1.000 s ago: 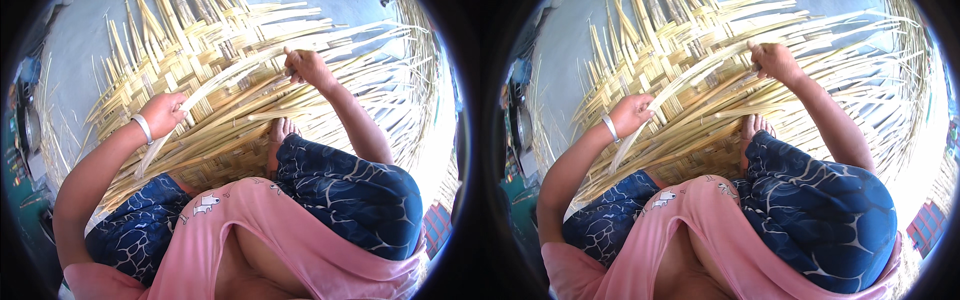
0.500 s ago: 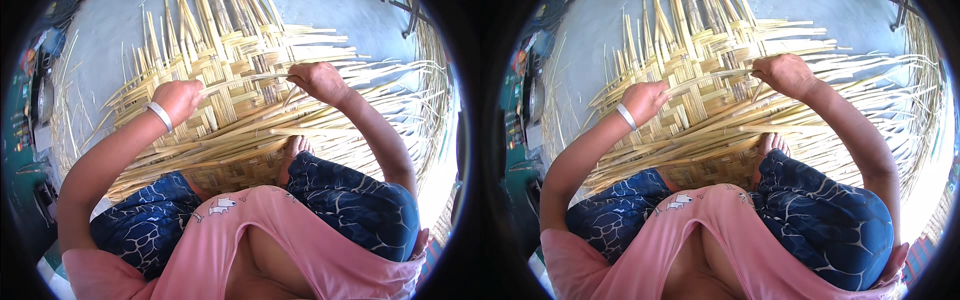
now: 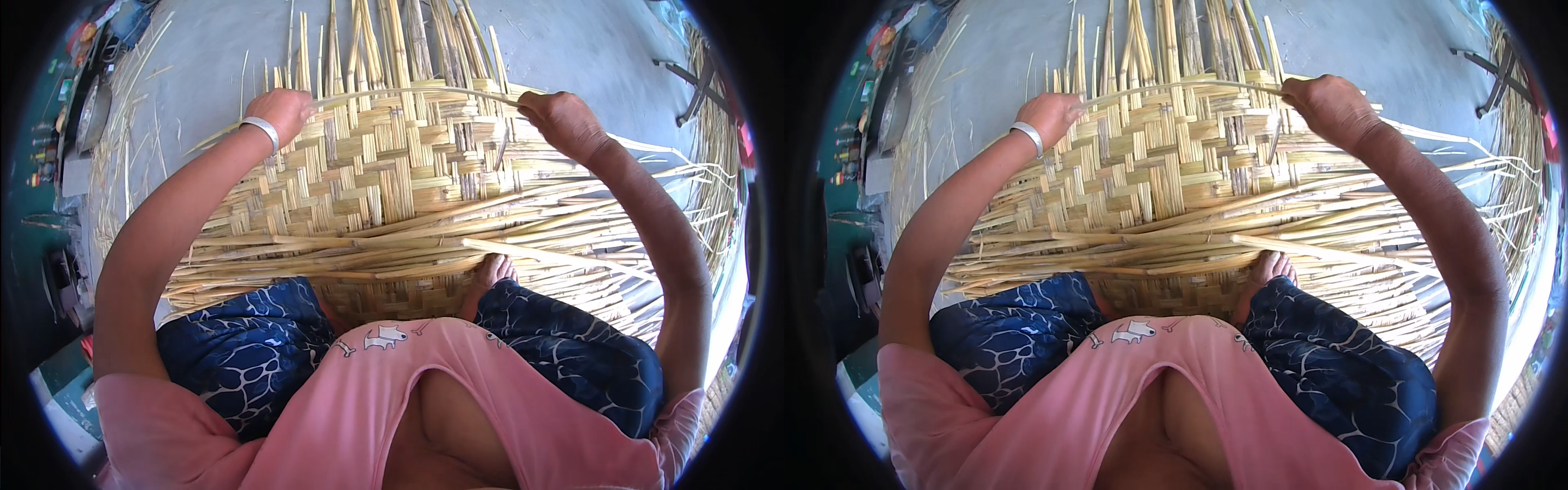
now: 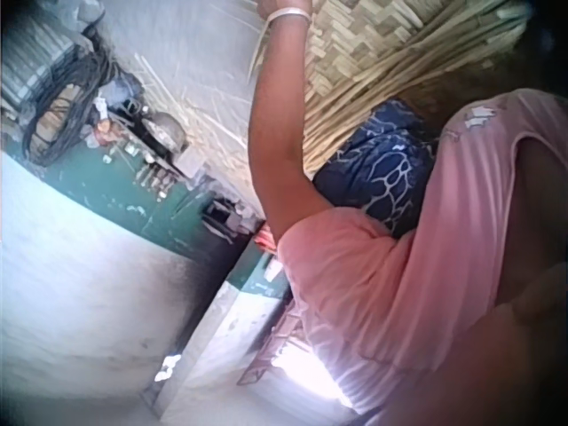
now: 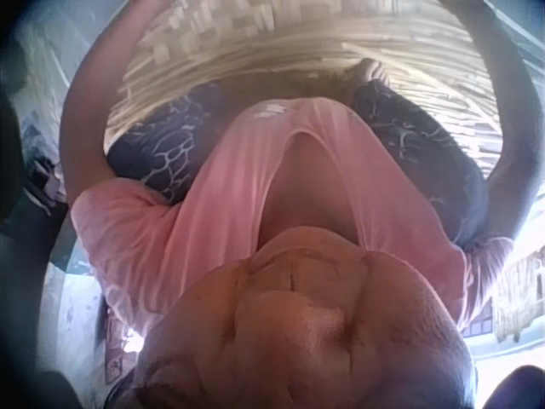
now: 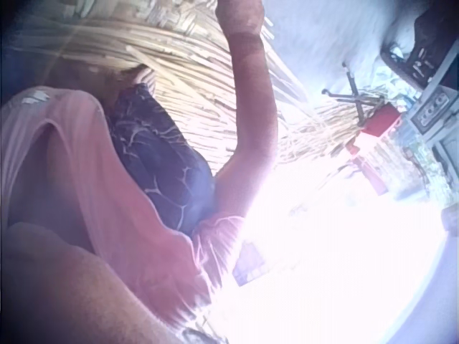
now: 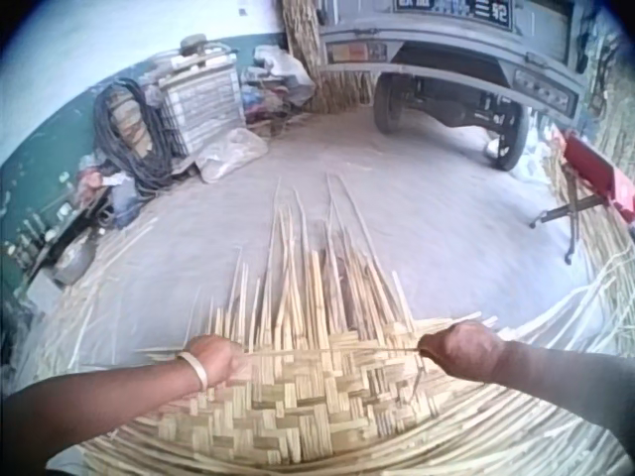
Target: The person sits on the floor and weaves thin bamboo strips into a flat mat by hand. They interlace the strips in a regular pattern, occasionally adjusting the alignment and tension of the material.
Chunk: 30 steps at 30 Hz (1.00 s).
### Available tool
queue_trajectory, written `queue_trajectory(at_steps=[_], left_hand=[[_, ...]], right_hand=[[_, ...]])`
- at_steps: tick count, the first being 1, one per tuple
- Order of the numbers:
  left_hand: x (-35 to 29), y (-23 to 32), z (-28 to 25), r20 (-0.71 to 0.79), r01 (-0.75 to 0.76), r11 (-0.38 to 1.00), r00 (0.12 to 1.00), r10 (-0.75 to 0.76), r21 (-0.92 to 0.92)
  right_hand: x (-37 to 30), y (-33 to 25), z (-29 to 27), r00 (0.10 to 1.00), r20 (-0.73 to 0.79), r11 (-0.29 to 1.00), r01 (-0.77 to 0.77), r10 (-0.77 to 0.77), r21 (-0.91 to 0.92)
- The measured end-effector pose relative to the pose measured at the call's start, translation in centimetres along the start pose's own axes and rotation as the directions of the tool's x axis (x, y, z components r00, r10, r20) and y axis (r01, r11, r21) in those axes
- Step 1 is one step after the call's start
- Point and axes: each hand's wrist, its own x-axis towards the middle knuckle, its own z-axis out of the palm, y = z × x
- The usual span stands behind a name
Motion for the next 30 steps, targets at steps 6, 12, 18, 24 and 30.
queue_trajectory(at_steps=[6,12,18,24,30], left_hand=[[2.0,-1.9,-1.1,-0.022,0.092,0.995,0.996,-0.091,0.042],[4.8,-4.3,-0.8,-0.086,0.091,0.996,0.992,-0.090,0.014],[5.4,-5.2,0.4,-0.144,-0.020,1.000,0.989,0.019,-0.003],[8.1,-7.0,-0.6,-0.242,0.262,0.951,0.924,-0.297,-0.166],[11.4,-6.9,-1.6,-0.105,0.226,0.527,0.844,-0.526,-0.820]], right_hand=[[2.6,0.5,-2.2,0.992,0.104,0.990,-0.081,0.070,0.116],[6.2,2.4,-1.9,0.992,0.059,0.982,-0.121,0.113,0.146],[7.4,4.3,0.3,0.967,0.082,0.940,-0.255,0.242,0.229],[10.2,3.4,3.6,0.970,0.004,0.908,-0.231,0.245,0.350],[12.1,2.2,4.4,0.816,0.290,0.271,-0.466,0.500,0.842]])
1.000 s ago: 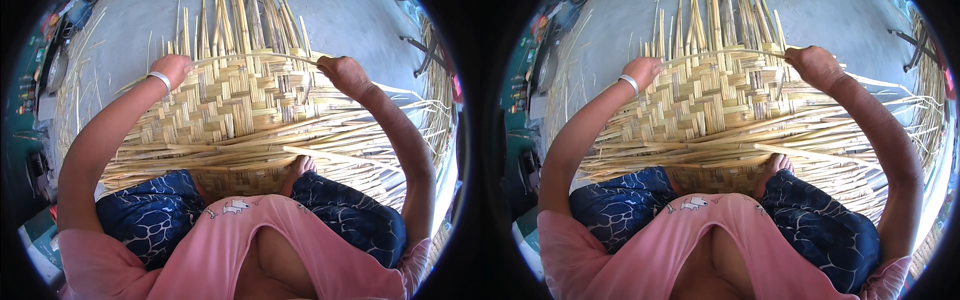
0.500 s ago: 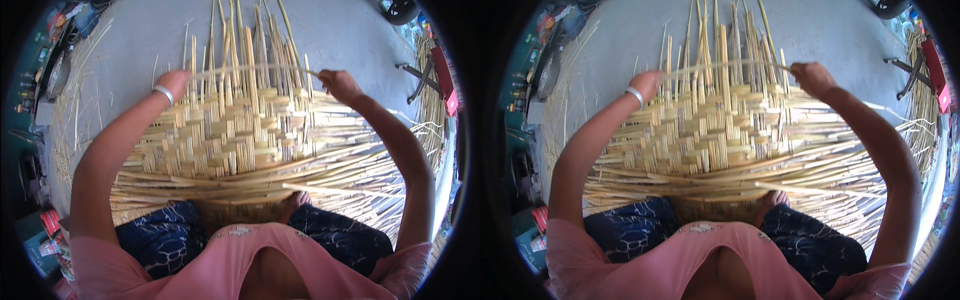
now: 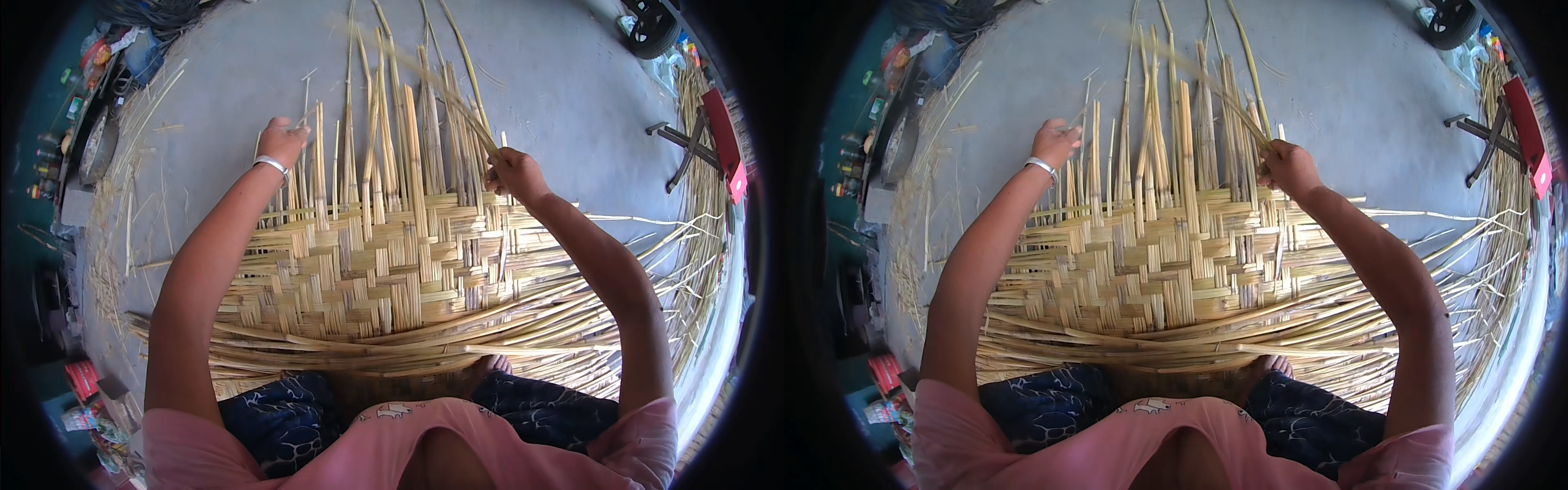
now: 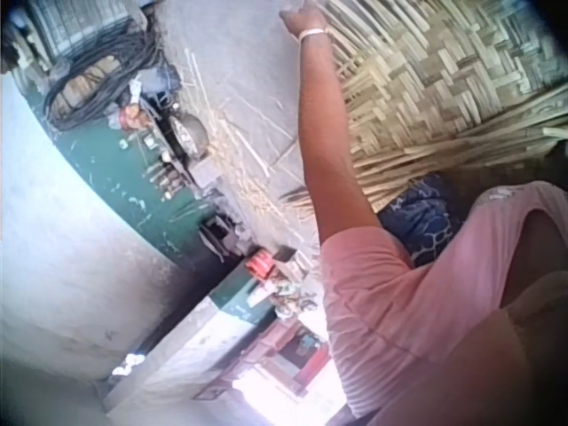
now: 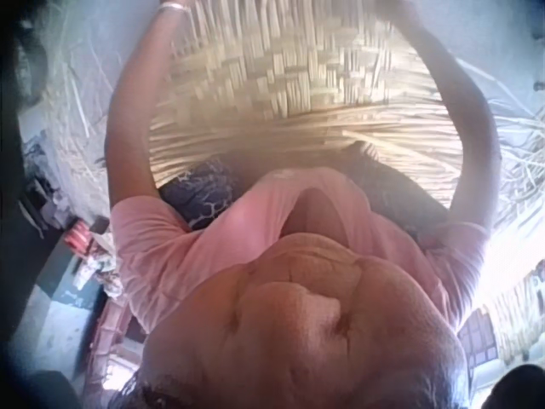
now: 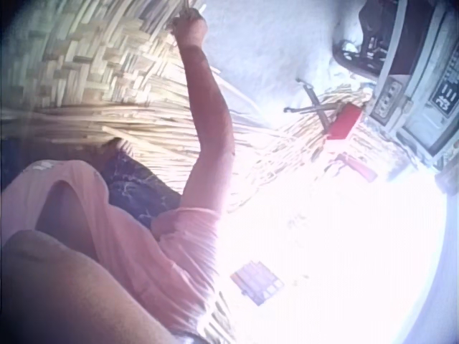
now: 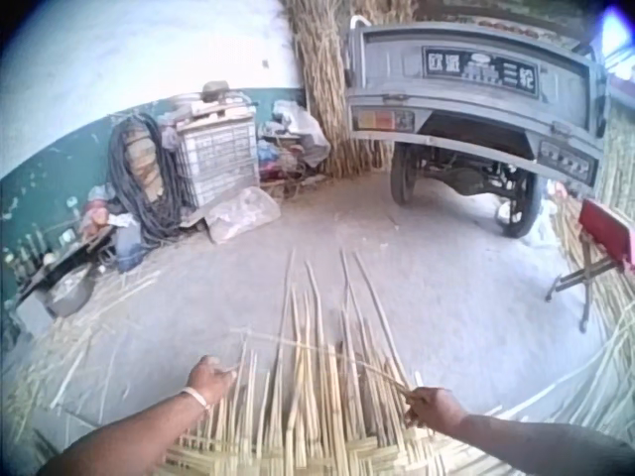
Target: The person sits on the floor and weaves thin bamboo strips into a flat mat by hand. They interlace the strips in a regular pattern, occasionally adjusting the alignment and tension of the material.
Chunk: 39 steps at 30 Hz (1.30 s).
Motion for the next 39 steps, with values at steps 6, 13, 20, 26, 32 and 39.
queue_trajectory(at_steps=[6,13,20,26,32,39], left_hand=[[-3.4,0.2,8.4,0.551,0.149,0.978,0.833,-0.046,-0.143],[-0.8,-0.7,11.5,0.530,-0.042,0.967,0.842,-0.102,0.253],[-0.3,1.4,12.4,0.411,-0.358,0.785,0.900,0.147,0.505],[0.6,2.8,11.7,0.486,-0.190,0.890,0.873,-0.039,0.413],[1.2,2.6,11.6,0.496,-0.146,0.902,0.864,-0.084,0.407],[0.7,0.0,11.6,0.523,0.143,0.979,0.851,-0.045,-0.147]], right_hand=[[0.4,-1.1,3.5,0.995,0.096,0.961,-0.052,0.027,0.271],[1.1,-2.3,7.3,0.978,0.210,0.927,-0.084,0.006,0.365],[3.1,-2.8,10.0,0.975,0.223,0.917,-0.092,0.003,0.389],[4.3,-2.1,10.9,0.979,0.194,0.906,-0.130,0.054,0.403],[5.0,-1.0,11.7,0.969,0.221,0.921,-0.181,0.108,0.345],[4.4,-0.7,11.9,0.982,0.160,0.937,-0.149,0.102,0.317]])
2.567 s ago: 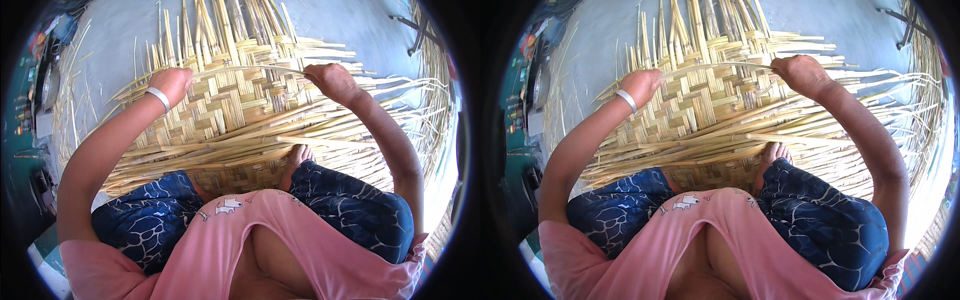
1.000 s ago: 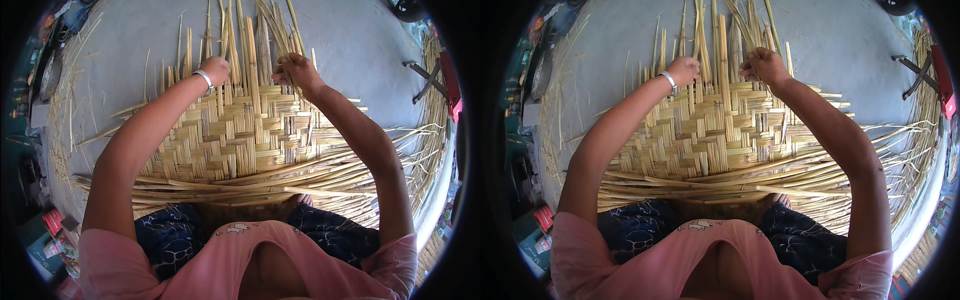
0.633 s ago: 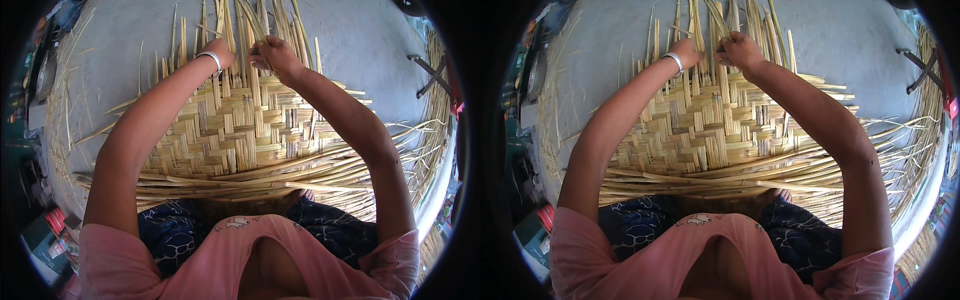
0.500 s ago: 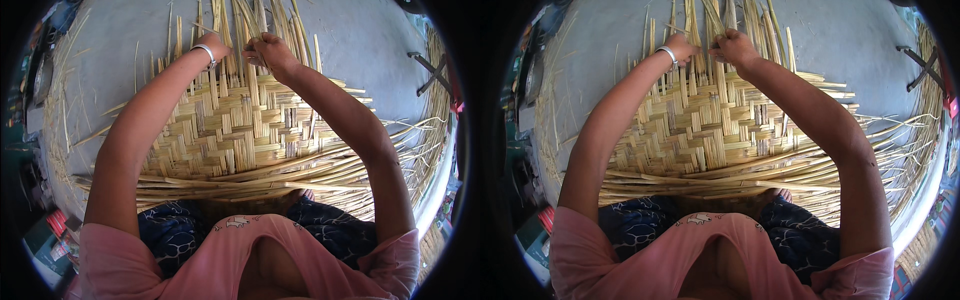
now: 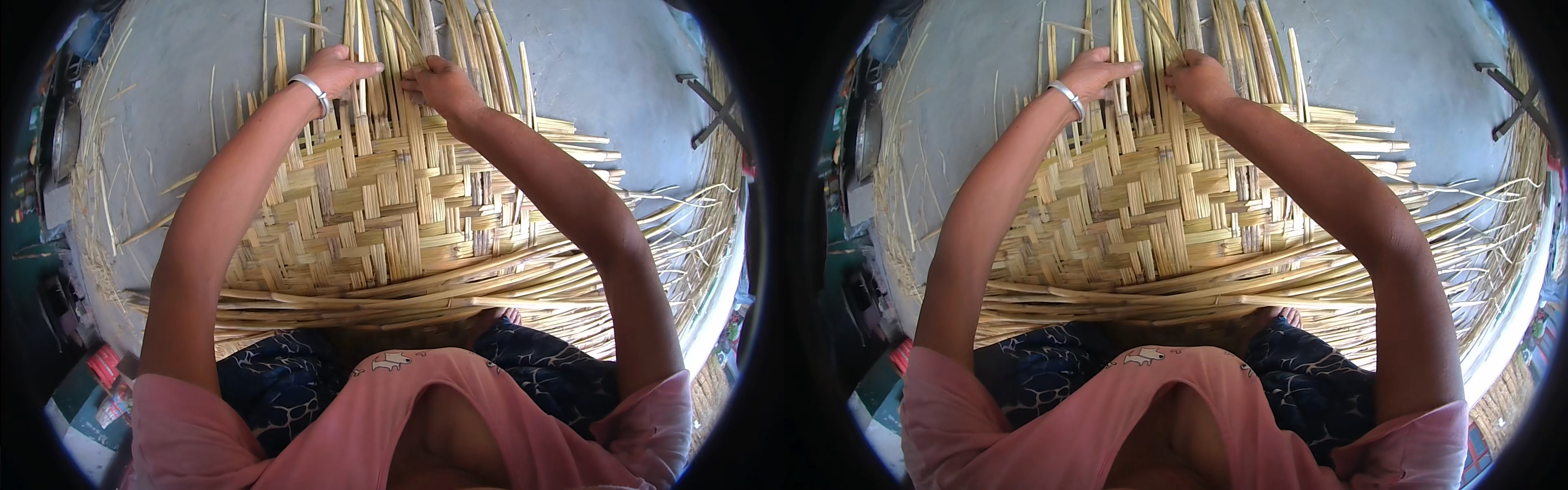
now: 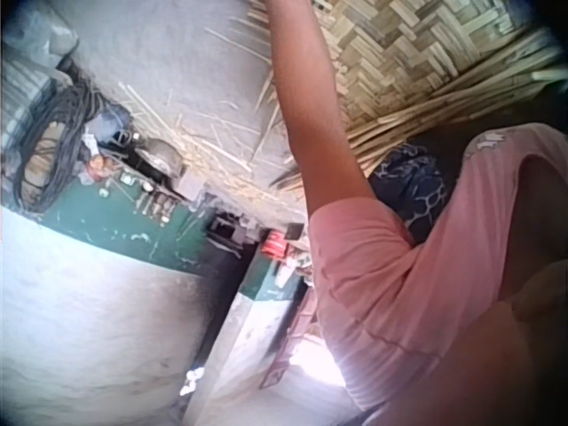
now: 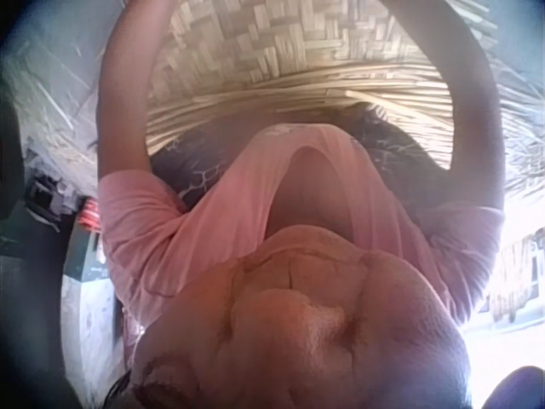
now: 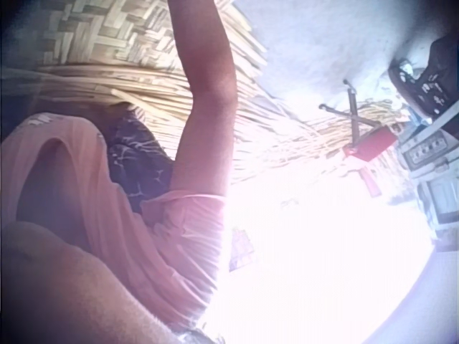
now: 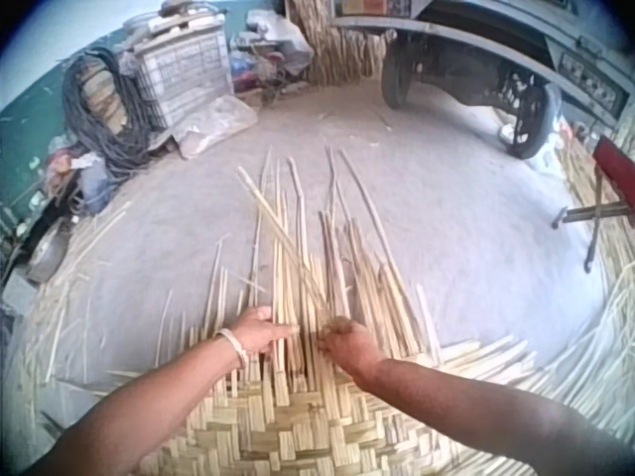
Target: The person sits on the floor and weaves thin bamboo strips into a flat mat by hand. They interlace the strips in a regular pattern, occasionally adjusting the alignment and tension of the material.
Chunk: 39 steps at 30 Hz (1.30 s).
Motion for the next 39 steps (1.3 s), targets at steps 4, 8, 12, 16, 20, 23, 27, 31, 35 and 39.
queue_trajectory(at_steps=[4,8,12,16,20,23,27,31,35,39], left_hand=[[0.1,0.3,0.8,-0.034,0.070,0.997,0.997,-0.069,0.014],[0.3,1.3,0.8,0.192,0.178,0.970,0.971,-0.145,-0.164],[0.6,1.1,0.9,0.217,0.177,0.959,0.968,-0.129,-0.220],[1.3,0.8,0.9,0.008,0.037,0.981,0.999,-0.036,-0.189],[1.2,1.5,1.1,0.022,-0.074,0.870,0.995,0.097,-0.487],[0.2,2.4,1.1,0.107,-0.018,0.773,0.988,0.110,-0.634],[-1.1,3.7,0.3,0.233,-0.001,0.774,0.953,0.192,-0.633],[-1.6,4.1,0.2,0.152,-0.023,0.820,0.979,0.134,-0.572],[-2.1,3.8,-0.2,0.199,-0.066,0.769,0.949,0.245,-0.636],[-2.6,4.0,-0.8,-0.197,-0.262,0.698,0.965,0.174,-0.666]], right_hand=[[-0.6,0.6,0.1,0.999,-0.054,0.990,0.014,-0.006,0.143],[-0.7,0.8,-0.4,0.999,-0.039,0.969,0.017,-0.008,0.247],[-0.8,1.0,-0.6,0.999,-0.037,0.945,0.017,-0.005,0.326],[-0.9,1.0,-0.5,0.999,-0.034,0.931,-0.010,0.024,0.366],[-0.9,0.8,-0.7,0.999,-0.016,0.944,-0.032,0.039,0.328],[-0.6,0.5,-1.0,0.998,0.009,0.952,-0.055,0.055,0.301],[-0.6,0.4,-1.0,0.998,-0.008,0.956,-0.062,0.067,0.288],[-0.8,0.5,-1.0,0.999,0.039,0.995,0.016,-0.019,0.096],[-0.6,0.2,-1.1,0.972,0.185,0.880,0.212,-0.144,-0.426],[0.0,-1.1,-1.5,0.979,0.203,0.920,0.093,-0.016,-0.380]])
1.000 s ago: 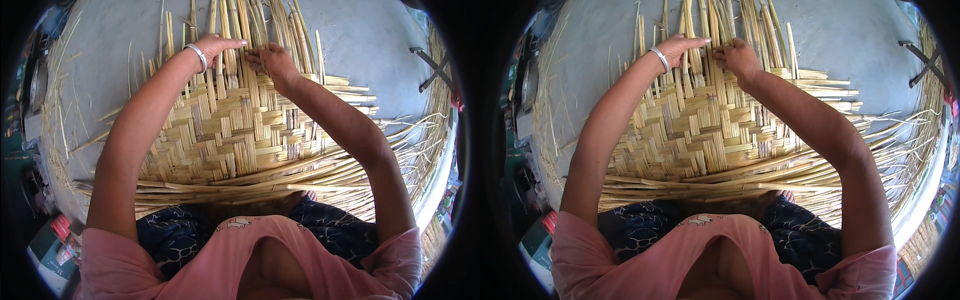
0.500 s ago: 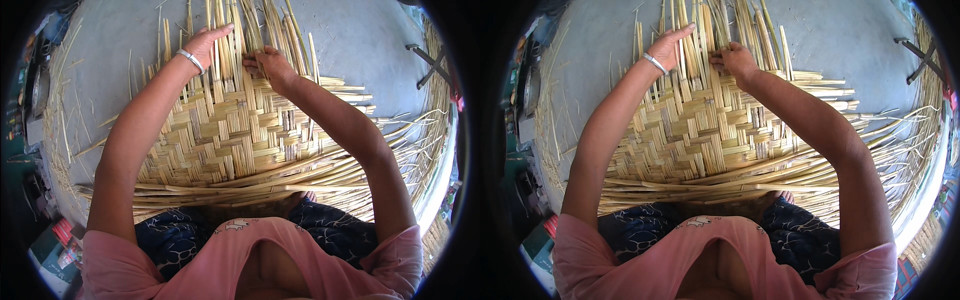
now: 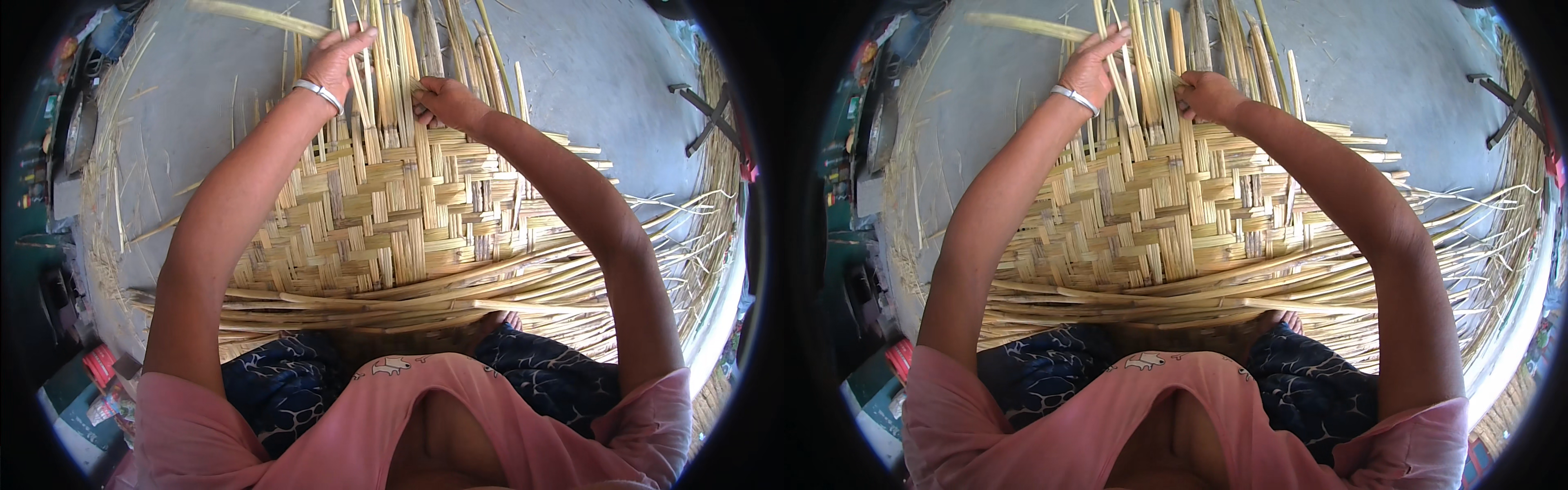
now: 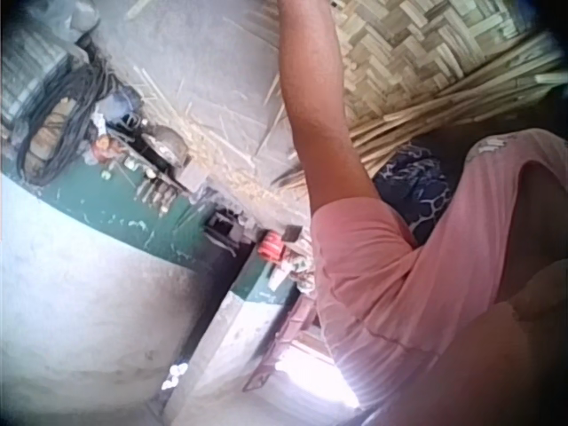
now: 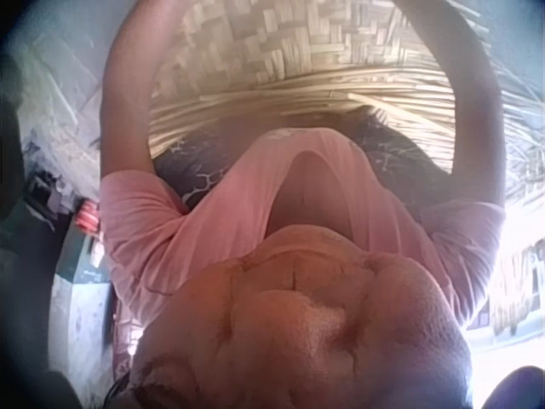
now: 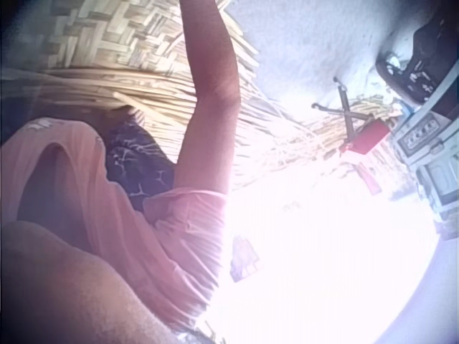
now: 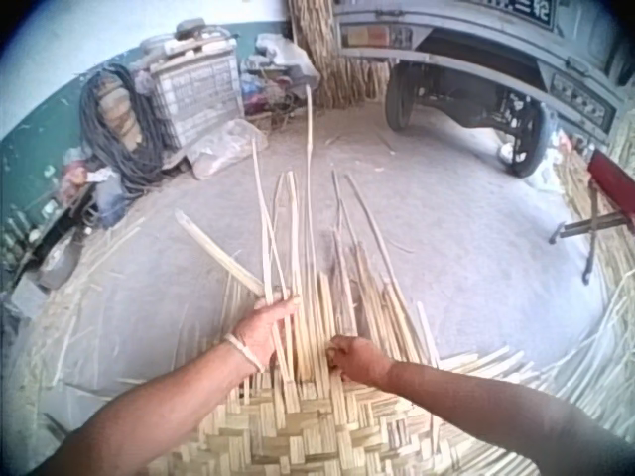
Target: The person sits on the floor and weaves thin bamboo strips into a flat mat by hand. They interlace the strips in a regular pattern, occasionally adjusting the alignment and tension of the material.
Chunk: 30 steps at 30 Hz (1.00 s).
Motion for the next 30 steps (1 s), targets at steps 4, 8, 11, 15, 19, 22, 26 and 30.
queue_trajectory(at_steps=[4,8,11,15,19,22,26,30], left_hand=[[-1.1,1.3,-1.4,-0.240,0.021,0.980,0.970,0.028,0.199],[-5.5,-0.6,-3.5,-0.388,0.166,0.925,0.922,-0.022,0.343],[-8.7,-2.3,-5.3,-0.408,0.253,0.904,0.908,-0.099,0.344],[-10.3,-3.7,-6.6,-0.398,0.266,0.935,0.904,-0.157,0.235],[-10.1,-2.5,-9.0,-0.433,0.217,0.959,0.893,-0.120,0.183],[-10.6,-2.0,-10.7,-0.414,0.233,0.960,0.898,-0.150,0.158],[-11.1,-2.5,-11.7,-0.382,0.246,0.961,0.906,-0.180,0.130],[-11.2,-2.2,-12.4,-0.325,0.251,0.965,0.922,-0.212,0.082]], right_hand=[[0.0,-0.9,-1.5,0.996,0.030,0.983,-0.080,0.086,-0.167],[-1.0,-1.4,-2.5,1.000,0.027,0.832,0.007,0.010,-0.555],[-1.5,-1.9,-2.3,0.998,0.029,0.530,0.056,-0.060,-0.846],[-1.9,-2.3,-1.5,0.998,0.042,0.364,0.055,-0.044,-0.930],[-1.9,-2.3,-1.5,0.999,0.045,0.410,0.044,-0.006,-0.911],[-1.6,-2.4,-1.8,0.998,0.066,0.352,0.063,-0.005,-0.934],[-1.4,-2.6,-0.6,0.970,0.195,0.084,0.208,-0.143,-0.975],[-0.7,-3.4,3.8,0.811,0.286,0.163,0.418,-0.510,-0.894]])
